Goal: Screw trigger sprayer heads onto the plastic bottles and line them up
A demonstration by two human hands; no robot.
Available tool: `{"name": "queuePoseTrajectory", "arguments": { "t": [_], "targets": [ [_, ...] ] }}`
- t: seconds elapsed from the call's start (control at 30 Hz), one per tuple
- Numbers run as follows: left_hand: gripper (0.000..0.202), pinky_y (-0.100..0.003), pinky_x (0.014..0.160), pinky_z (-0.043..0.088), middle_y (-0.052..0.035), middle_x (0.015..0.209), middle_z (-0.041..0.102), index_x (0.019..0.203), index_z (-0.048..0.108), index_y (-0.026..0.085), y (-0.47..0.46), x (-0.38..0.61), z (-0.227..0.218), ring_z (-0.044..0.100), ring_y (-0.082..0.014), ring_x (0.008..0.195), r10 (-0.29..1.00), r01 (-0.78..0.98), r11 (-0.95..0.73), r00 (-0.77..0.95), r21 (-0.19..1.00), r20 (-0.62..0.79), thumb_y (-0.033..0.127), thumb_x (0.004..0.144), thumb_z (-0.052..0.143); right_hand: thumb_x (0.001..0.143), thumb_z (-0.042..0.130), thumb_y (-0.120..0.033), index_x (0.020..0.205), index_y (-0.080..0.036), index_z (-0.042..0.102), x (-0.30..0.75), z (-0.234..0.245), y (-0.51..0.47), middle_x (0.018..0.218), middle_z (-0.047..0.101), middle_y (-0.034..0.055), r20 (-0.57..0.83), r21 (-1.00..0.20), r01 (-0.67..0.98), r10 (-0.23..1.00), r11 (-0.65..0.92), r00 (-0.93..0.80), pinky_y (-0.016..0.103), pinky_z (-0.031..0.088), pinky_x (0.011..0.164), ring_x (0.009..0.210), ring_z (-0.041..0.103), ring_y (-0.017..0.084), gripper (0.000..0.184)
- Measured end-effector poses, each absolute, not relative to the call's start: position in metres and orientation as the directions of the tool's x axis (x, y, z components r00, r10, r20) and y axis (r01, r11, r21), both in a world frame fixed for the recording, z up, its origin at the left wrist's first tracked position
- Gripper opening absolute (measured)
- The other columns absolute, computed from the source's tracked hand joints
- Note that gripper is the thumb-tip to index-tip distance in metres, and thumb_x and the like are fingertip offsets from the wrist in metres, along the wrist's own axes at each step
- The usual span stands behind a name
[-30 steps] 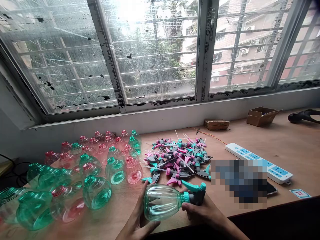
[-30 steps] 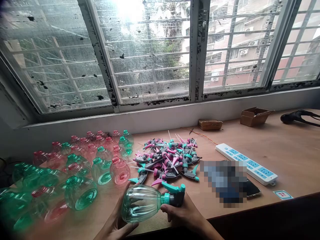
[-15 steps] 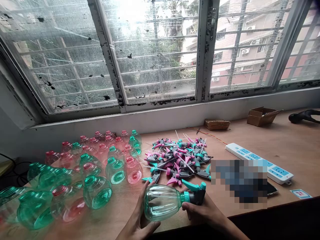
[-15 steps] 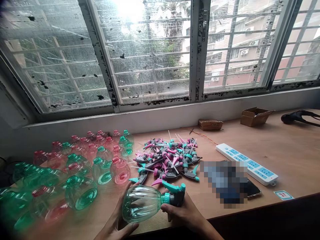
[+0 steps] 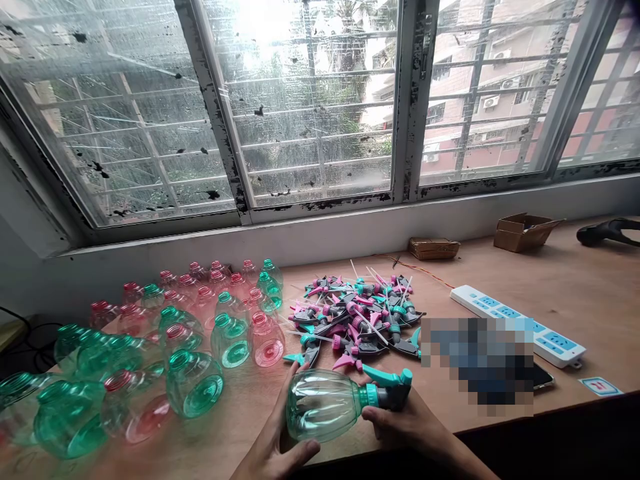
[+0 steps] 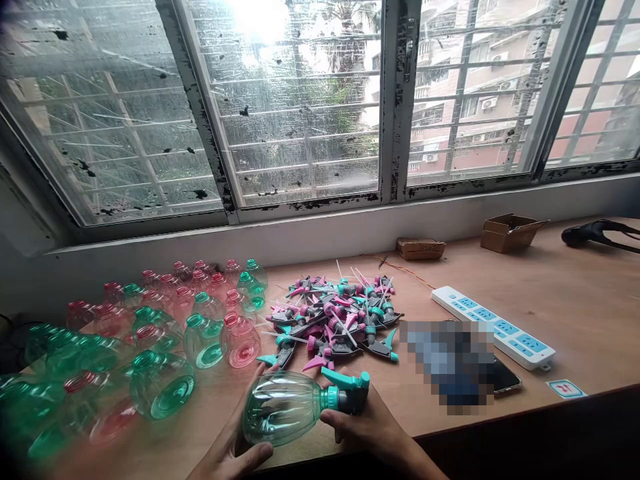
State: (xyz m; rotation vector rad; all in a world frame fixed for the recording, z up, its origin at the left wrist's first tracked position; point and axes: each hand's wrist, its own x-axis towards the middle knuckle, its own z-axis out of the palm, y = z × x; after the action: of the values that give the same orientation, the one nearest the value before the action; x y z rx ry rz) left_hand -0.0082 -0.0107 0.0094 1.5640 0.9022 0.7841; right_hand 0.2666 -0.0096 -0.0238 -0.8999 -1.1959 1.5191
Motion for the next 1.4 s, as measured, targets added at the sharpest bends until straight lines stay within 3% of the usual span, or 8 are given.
{"name": "queuePoseTrajectory", "arguments": {
  "t": [0.13,0.23,0.43,0.77,1.03,1.4],
  "targets": [
    [0.108,-0.050,0.127,0.024,-0.0026,0.175,0.007,0.160,-0.008,0.044,-0.011,-0.008,0.001,0.028,-0.0344,0.155,0.877,0.147,-0.130,0.478,0.981,0.045,0.049,0.088,0.073,0.068,0.091,-0.051,0.108,-0.019,0.064,0.266,-0.025,-0.008,0.069,0.070,-0.0027,0.024,-0.958,-0.281,0.968,-0.049,-0.251,0.028,0.049,0.052,0.050,0.062,0.013,0.058],
    [0.105,-0.053,0.127,0.022,-0.0012,0.175,0.002,0.160,-0.007,0.045,-0.010,-0.011,-0.005,0.024,-0.0360,0.156,0.879,0.161,-0.144,0.474,0.976,0.052,0.049,0.090,0.071,0.067,0.092,-0.050,0.106,-0.019,0.063,0.266,-0.024,-0.008,0.069,0.071,-0.0023,0.028,-0.957,-0.286,0.968,-0.046,-0.248,0.027,0.049,0.051,0.049,0.062,0.013,0.057],
    [0.102,-0.055,0.129,0.004,-0.0040,0.174,0.016,0.163,0.008,0.036,-0.009,-0.011,0.005,0.010,-0.0371,0.159,0.887,0.206,-0.127,0.461,0.970,0.018,0.063,0.085,0.068,0.068,0.092,-0.048,0.109,-0.020,0.063,0.266,-0.021,-0.009,0.072,0.069,-0.0039,0.017,-0.956,-0.286,0.965,-0.061,-0.262,0.025,0.049,0.051,0.050,0.060,0.011,0.057],
    [0.100,-0.053,0.130,0.010,-0.0017,0.175,0.005,0.161,-0.002,0.041,-0.009,-0.010,-0.001,0.009,-0.0331,0.160,0.879,0.173,-0.175,0.471,0.969,0.075,0.048,0.091,0.069,0.070,0.091,-0.049,0.119,-0.019,0.062,0.266,-0.029,-0.009,0.071,0.072,-0.0014,0.030,-0.957,-0.287,0.973,-0.039,-0.231,0.027,0.050,0.051,0.049,0.062,0.013,0.064],
    [0.102,-0.055,0.129,0.009,-0.0067,0.173,0.017,0.163,0.012,0.034,-0.006,-0.014,0.000,0.014,-0.0372,0.158,0.875,0.164,-0.162,0.479,0.973,0.065,0.066,0.083,0.069,0.073,0.090,-0.043,0.119,-0.021,0.063,0.267,-0.035,-0.007,0.072,0.069,-0.0039,0.023,-0.962,-0.269,0.964,-0.050,-0.263,0.027,0.050,0.052,0.054,0.063,0.013,0.058],
    [0.097,-0.056,0.128,0.013,-0.0001,0.175,0.010,0.161,0.004,0.045,0.000,-0.017,-0.021,0.017,-0.0340,0.158,0.880,0.146,-0.214,0.458,0.966,0.126,0.044,0.091,0.071,0.076,0.088,-0.045,0.116,-0.021,0.062,0.267,-0.029,-0.007,0.073,0.066,-0.0046,0.046,-0.962,-0.271,0.957,-0.034,-0.286,0.026,0.048,0.053,0.054,0.061,0.012,0.054]
  ]
}}
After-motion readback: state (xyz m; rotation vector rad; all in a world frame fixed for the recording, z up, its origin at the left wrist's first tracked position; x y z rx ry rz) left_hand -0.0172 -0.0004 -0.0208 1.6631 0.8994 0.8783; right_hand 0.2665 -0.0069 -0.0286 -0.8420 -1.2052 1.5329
